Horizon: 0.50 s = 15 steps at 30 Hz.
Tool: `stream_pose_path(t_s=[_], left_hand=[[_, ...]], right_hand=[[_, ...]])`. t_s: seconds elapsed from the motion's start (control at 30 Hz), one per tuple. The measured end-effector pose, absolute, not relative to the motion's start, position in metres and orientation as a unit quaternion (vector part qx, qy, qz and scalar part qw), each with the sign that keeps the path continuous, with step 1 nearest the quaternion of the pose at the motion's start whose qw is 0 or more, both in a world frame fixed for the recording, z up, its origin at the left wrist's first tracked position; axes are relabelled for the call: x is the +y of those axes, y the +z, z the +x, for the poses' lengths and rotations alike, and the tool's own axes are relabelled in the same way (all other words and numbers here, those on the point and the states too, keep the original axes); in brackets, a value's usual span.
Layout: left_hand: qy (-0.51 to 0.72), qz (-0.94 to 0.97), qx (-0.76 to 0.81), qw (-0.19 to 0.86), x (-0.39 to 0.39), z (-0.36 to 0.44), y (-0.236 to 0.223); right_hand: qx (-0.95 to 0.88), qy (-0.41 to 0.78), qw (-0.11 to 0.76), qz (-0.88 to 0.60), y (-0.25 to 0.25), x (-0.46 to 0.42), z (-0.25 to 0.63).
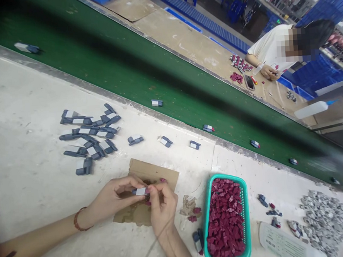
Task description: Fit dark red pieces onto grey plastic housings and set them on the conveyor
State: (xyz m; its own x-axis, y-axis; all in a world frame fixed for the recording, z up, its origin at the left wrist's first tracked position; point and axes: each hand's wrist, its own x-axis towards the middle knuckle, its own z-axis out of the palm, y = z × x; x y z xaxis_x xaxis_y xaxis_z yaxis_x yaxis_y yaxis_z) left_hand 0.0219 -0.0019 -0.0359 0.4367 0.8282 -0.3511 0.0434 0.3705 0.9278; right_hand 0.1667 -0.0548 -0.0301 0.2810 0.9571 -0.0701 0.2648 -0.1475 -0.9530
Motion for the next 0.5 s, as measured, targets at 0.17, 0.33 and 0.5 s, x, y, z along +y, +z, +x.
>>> stream_pose_path(t_s=[0.17,0.33,0.5], left_hand=[[0.27,0.499,0.457,0.685,-0.002,0.02,-0.033],[0.251,0.53,0.465,0.664,-0.003,0.018,-0.037],[0.214,0.576,0.429,0.662,-0.004,0.018,-0.033]], right_hand=[[-0.474,0.371,0.442,-0.665,-0.026,-0.054,0.169],[-0.438,0.402,0.451,-0.666,-0.021,-0.056,0.167],[-0.504,0.381,0.41,-0.658,-0.007,-0.066,0.175]])
